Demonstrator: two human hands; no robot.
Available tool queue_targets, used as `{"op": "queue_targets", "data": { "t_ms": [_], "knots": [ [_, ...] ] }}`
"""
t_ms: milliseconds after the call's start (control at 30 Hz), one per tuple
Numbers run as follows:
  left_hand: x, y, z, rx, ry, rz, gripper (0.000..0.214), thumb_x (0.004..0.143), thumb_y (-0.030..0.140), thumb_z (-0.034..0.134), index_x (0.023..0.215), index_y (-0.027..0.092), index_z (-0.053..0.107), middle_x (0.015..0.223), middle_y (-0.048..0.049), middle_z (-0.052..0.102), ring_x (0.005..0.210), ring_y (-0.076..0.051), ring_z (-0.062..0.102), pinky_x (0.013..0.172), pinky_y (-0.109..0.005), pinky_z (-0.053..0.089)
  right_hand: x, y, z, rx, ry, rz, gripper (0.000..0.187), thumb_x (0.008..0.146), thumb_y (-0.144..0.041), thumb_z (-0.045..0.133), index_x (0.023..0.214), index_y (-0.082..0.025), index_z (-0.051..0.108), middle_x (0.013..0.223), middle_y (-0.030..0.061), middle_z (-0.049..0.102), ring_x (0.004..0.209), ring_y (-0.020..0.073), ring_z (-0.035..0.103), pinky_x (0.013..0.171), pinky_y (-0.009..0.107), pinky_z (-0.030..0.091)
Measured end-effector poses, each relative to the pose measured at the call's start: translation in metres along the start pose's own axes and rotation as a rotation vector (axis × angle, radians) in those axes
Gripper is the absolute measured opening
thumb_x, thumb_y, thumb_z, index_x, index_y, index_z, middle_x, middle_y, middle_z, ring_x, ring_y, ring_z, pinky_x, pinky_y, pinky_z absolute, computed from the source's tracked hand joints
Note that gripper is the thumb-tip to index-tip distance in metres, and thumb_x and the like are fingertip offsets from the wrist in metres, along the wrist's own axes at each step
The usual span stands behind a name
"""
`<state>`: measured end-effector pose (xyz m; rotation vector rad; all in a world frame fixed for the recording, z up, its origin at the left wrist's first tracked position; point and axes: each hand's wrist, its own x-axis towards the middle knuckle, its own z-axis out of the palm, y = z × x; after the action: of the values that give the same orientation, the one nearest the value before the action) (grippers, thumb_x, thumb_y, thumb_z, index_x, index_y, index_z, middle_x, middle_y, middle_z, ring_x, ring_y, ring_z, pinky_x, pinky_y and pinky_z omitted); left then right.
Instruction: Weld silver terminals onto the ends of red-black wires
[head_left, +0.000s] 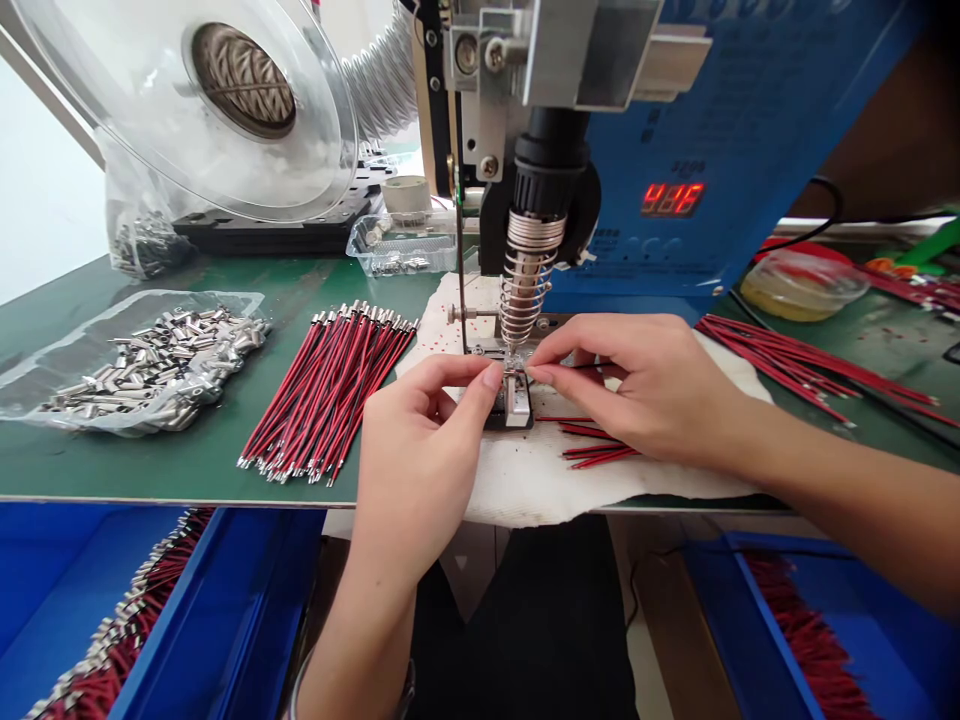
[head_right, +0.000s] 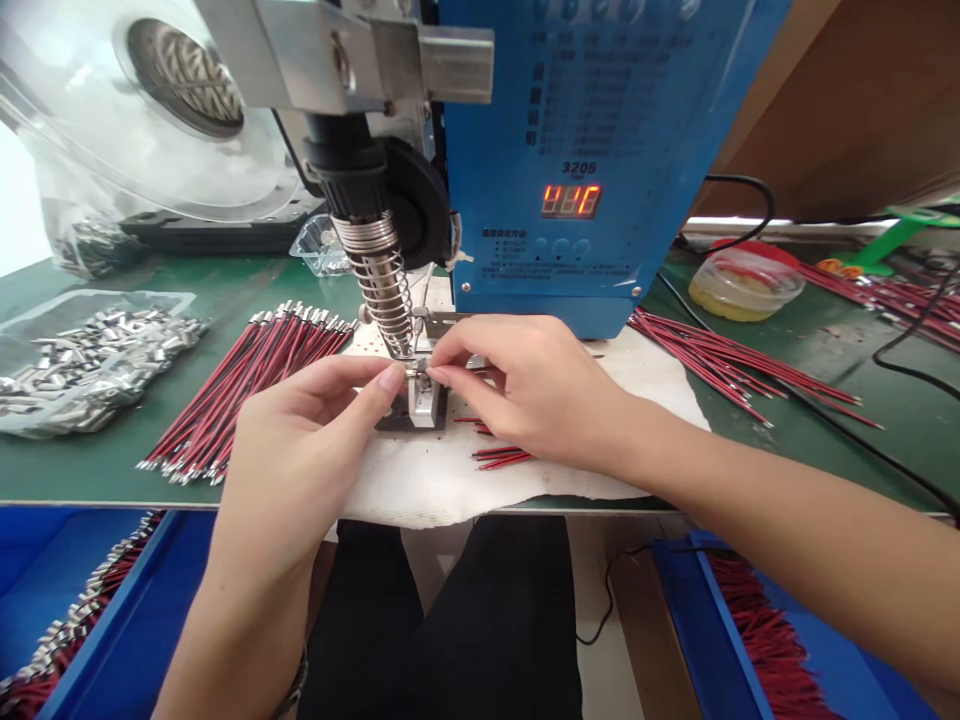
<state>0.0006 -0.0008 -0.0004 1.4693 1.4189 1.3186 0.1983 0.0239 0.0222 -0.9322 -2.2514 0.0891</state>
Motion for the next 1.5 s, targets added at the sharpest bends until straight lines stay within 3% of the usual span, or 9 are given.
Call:
{"op": "queue_targets", "data": {
  "t_ms": [167, 300, 467, 567, 1133, 1500],
  "knots": [
    [-0.0002, 0.0007, -0.0005, -0.008, -0.001, 0.006, 0.014, 0.085, 0.039, 0.078, 0.086, 0.025, 0.080, 0.077, -0.0016, 0.073, 0.065, -0.012, 0.060, 0.048, -0.021, 0.033, 0.0006, 0.0001, -0.0006, -0.011, -0.008, 0.004, 0.009, 0.096, -0.017, 0.066, 0.092, -0.015, 0.072, 0.079, -0.0021, 0.073, 0.064, 0.0082, 0.060, 0.061, 0.023, 0.043],
    [0.0004, 0.0024, 0.0011, -0.070, 0.013, 0.006, 0.017, 0.090, 0.039, 0.073, 0.088, 0.022, 0.076, 0.065, 0.0013, 0.061, 0.053, -0.008, 0.046, 0.045, -0.022, 0.029, 0.0016, 0.0003, -0.0006, -0.014, -0.015, 0.002, 0.009, 0.097, -0.016, 0.065, 0.092, -0.014, 0.072, 0.081, -0.0014, 0.073, 0.066, 0.0088, 0.061, 0.063, 0.023, 0.043],
    [0.0022, 0.0050, 0.0017, -0.118, -0.012, -0.014, 0.047, 0.101, 0.042, 0.056, 0.061, 0.017, 0.056, 0.056, 0.0014, 0.049, 0.050, -0.007, 0.038, 0.048, -0.023, 0.030, 0.0015, -0.0004, -0.0009, -0.017, -0.015, -0.014, 0.008, 0.096, -0.015, 0.065, 0.092, -0.014, 0.072, 0.081, -0.0001, 0.073, 0.068, 0.0105, 0.063, 0.065, 0.024, 0.044],
    [0.0022, 0.0060, 0.0011, -0.115, -0.028, -0.019, 0.050, 0.102, 0.042, 0.053, 0.059, 0.016, 0.052, 0.054, 0.0019, 0.044, 0.050, -0.007, 0.036, 0.048, -0.023, 0.029, 0.0018, -0.0003, -0.0012, -0.013, -0.017, -0.009, 0.008, 0.096, -0.016, 0.064, 0.092, -0.014, 0.071, 0.082, 0.0010, 0.074, 0.069, 0.0121, 0.064, 0.065, 0.025, 0.045],
    [0.0007, 0.0083, -0.0016, -0.112, -0.051, -0.023, 0.049, 0.101, 0.037, 0.053, 0.057, 0.018, 0.050, 0.053, 0.0011, 0.042, 0.051, -0.010, 0.036, 0.049, -0.027, 0.028, 0.0024, -0.0030, -0.0021, -0.018, -0.043, 0.040, 0.010, 0.097, -0.019, 0.061, 0.093, -0.019, 0.071, 0.085, 0.0014, 0.075, 0.072, 0.0162, 0.067, 0.067, 0.029, 0.047],
    [0.0000, 0.0096, -0.0005, -0.103, -0.040, -0.010, 0.050, 0.101, 0.036, 0.053, 0.055, 0.017, 0.050, 0.052, 0.0016, 0.041, 0.050, -0.009, 0.035, 0.049, -0.028, 0.028, 0.0020, -0.0028, -0.0028, -0.002, -0.030, 0.034, 0.009, 0.096, -0.017, 0.063, 0.093, -0.018, 0.071, 0.084, 0.0004, 0.075, 0.070, 0.0142, 0.066, 0.066, 0.027, 0.047]
  ]
}}
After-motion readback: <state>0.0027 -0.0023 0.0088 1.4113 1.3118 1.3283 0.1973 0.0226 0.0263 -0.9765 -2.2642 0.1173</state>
